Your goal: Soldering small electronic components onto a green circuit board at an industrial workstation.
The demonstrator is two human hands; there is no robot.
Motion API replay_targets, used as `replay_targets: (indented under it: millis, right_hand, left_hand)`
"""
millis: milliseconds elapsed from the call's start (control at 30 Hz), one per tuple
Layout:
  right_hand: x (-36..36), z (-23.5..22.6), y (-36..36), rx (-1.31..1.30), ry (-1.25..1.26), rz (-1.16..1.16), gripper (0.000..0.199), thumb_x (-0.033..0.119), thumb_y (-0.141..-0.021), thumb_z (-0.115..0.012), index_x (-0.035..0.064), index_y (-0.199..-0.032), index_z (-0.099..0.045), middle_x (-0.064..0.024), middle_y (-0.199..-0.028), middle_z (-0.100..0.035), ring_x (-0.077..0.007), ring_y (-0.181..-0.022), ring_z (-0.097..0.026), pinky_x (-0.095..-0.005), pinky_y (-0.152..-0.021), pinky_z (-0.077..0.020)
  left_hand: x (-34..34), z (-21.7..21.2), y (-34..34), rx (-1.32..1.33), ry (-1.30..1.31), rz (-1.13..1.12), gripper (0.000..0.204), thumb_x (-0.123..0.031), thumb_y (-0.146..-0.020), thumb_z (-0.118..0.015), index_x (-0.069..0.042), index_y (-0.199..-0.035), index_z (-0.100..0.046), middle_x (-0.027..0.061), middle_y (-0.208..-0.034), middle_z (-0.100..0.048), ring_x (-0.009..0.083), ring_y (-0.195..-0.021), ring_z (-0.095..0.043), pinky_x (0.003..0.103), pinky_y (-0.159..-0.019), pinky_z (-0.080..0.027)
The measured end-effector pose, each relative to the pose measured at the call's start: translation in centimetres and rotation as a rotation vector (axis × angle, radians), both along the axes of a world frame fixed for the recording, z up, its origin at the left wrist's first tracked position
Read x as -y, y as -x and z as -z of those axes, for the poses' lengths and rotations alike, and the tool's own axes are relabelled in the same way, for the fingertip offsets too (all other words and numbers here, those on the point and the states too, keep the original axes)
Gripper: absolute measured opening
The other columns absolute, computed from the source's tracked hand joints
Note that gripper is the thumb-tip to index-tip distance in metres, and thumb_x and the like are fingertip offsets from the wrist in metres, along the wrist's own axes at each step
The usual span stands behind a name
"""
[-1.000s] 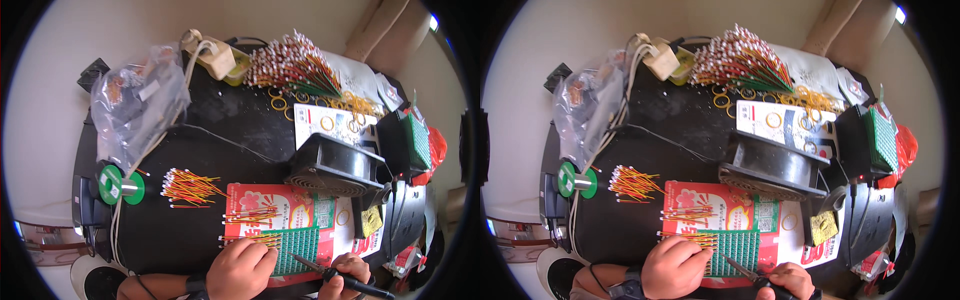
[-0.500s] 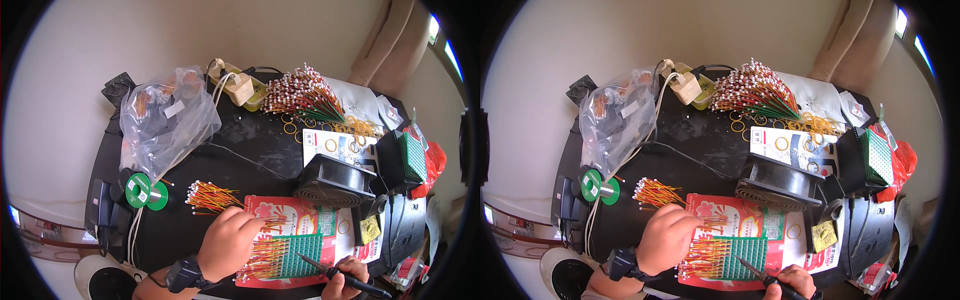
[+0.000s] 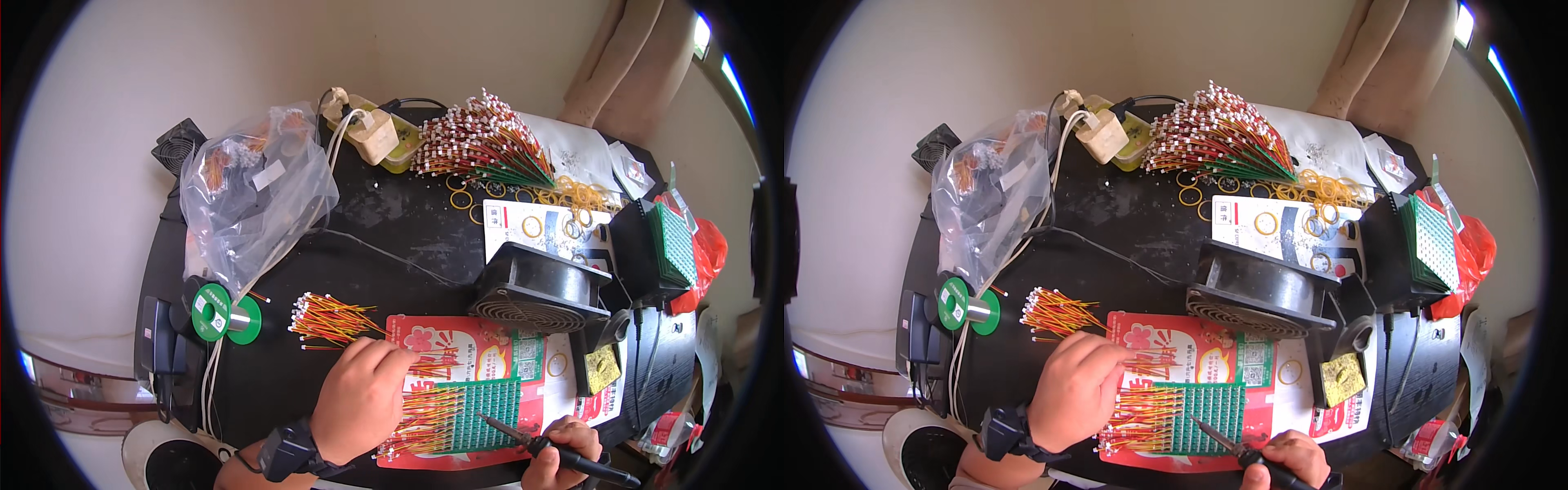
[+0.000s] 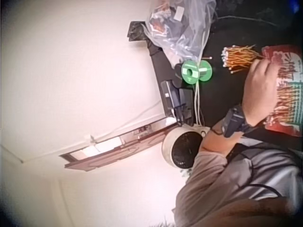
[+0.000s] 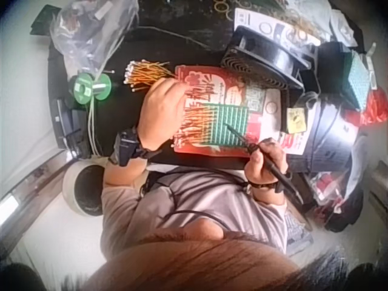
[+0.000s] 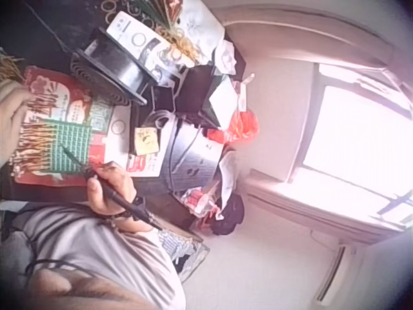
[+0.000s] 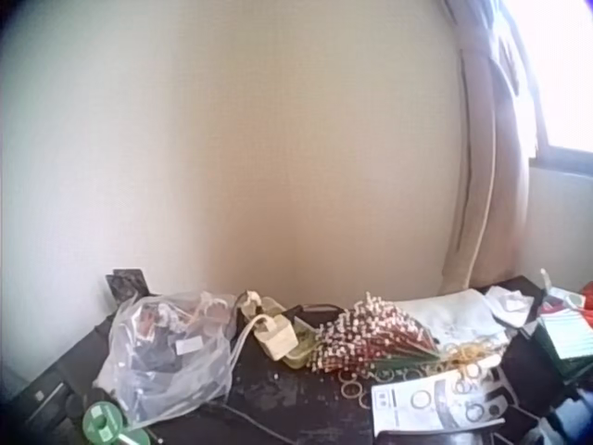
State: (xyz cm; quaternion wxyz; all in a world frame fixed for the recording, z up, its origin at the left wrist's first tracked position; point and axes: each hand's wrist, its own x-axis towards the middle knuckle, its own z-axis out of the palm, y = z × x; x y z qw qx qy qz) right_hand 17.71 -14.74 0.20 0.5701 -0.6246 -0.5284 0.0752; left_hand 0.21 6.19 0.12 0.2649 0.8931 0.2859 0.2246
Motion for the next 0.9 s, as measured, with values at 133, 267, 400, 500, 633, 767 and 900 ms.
replay_targets:
  millis: [133, 267, 400, 500, 633, 767, 900]
  right_hand:
    - [0.0, -0.5, 0.0, 0.001, 0.029, -0.006, 0.023, 0.015, -0.101, -0.06, -0.0052, -0.109, -0.053, -0.0131, -0.072, -0.057, -0.0206, -0.059, -0.057, -0.0323, -0.054, -0.0464]
    - [0.1, -0.5, -0.1, -0.013, 0.038, 0.003, 0.023, 0.015, -0.1, -0.061, -0.005, -0.109, -0.053, -0.013, -0.072, -0.058, -0.0208, -0.06, -0.057, -0.0321, -0.055, -0.047]
    - [0.1, -0.2, -0.3, -0.016, 0.02, -0.01, 0.023, 0.014, -0.1, -0.061, -0.0051, -0.11, -0.053, -0.0132, -0.072, -0.059, -0.0207, -0.06, -0.058, -0.032, -0.055, -0.0477]
    - [0.1, -0.2, -0.3, -0.02, 0.01, -0.016, 0.023, 0.014, -0.1, -0.061, -0.0054, -0.11, -0.054, -0.0133, -0.073, -0.059, -0.0207, -0.06, -0.059, -0.0322, -0.055, -0.0481]
    - [-0.1, -0.2, -0.4, -0.033, 0.008, -0.039, 0.025, 0.015, -0.1, -0.062, -0.0054, -0.11, -0.053, -0.0133, -0.073, -0.059, -0.0206, -0.059, -0.058, -0.0327, -0.054, -0.0479]
    - [-0.4, -0.5, -0.4, -0.014, 0.025, -0.037, 0.025, 0.016, -0.1, -0.062, -0.0052, -0.11, -0.052, -0.0133, -0.073, -0.057, -0.0205, -0.057, -0.057, -0.0326, -0.053, -0.0471]
    - [-0.6, -0.6, -0.4, -0.005, 0.041, -0.033, 0.026, 0.017, -0.1, -0.062, -0.005, -0.109, -0.051, -0.0134, -0.072, -0.056, -0.0204, -0.056, -0.055, -0.0325, -0.052, -0.0455]
  left_hand:
    - [-0.2, -0.4, 0.1, 0.035, 0.007, -0.011, 0.018, 0.005, -0.081, -0.068, -0.001, -0.097, -0.069, 0.0138, -0.09, -0.067, 0.0355, -0.084, -0.064, 0.044, -0.077, -0.052]
    - [-0.1, -1.2, 0.2, 0.061, 0.057, -0.021, 0.019, 0.006, -0.083, -0.067, -0.001, -0.1, -0.07, 0.0133, -0.091, -0.065, 0.0333, -0.082, -0.064, 0.041, -0.075, -0.052]
    - [0.6, -2.2, 0.2, 0.081, 0.204, -0.017, 0.023, 0.008, -0.086, -0.062, 0.0, -0.106, -0.069, 0.0135, -0.095, -0.061, 0.0297, -0.085, -0.062, 0.038, -0.076, -0.052]
    - [1.7, -3.1, 0.1, 0.115, 0.317, -0.036, 0.017, 0.008, -0.092, -0.058, 0.002, -0.104, -0.068, 0.0127, -0.096, -0.06, 0.0232, -0.081, -0.061, 0.032, -0.071, -0.05]
    - [2.5, -3.1, 0.6, 0.172, 0.625, -0.001, 0.012, 0.008, -0.095, -0.055, 0.004, -0.102, -0.064, 0.0115, -0.102, -0.058, 0.0158, -0.085, -0.06, 0.028, -0.075, -0.05]
    - [3.1, -2.5, 0.7, 0.351, 0.899, -0.031, 0.008, 0.007, -0.095, -0.059, 0.003, -0.1, -0.064, 0.0109, -0.106, -0.058, 0.0136, -0.091, -0.06, 0.026, -0.08, -0.051]
    - [3.2, -2.7, 0.7, 0.312, 0.838, 0.042, 0.005, 0.004, -0.095, -0.064, 0.004, -0.1, -0.066, 0.0125, -0.105, -0.061, 0.0138, -0.09, -0.062, 0.026, -0.078, -0.051]
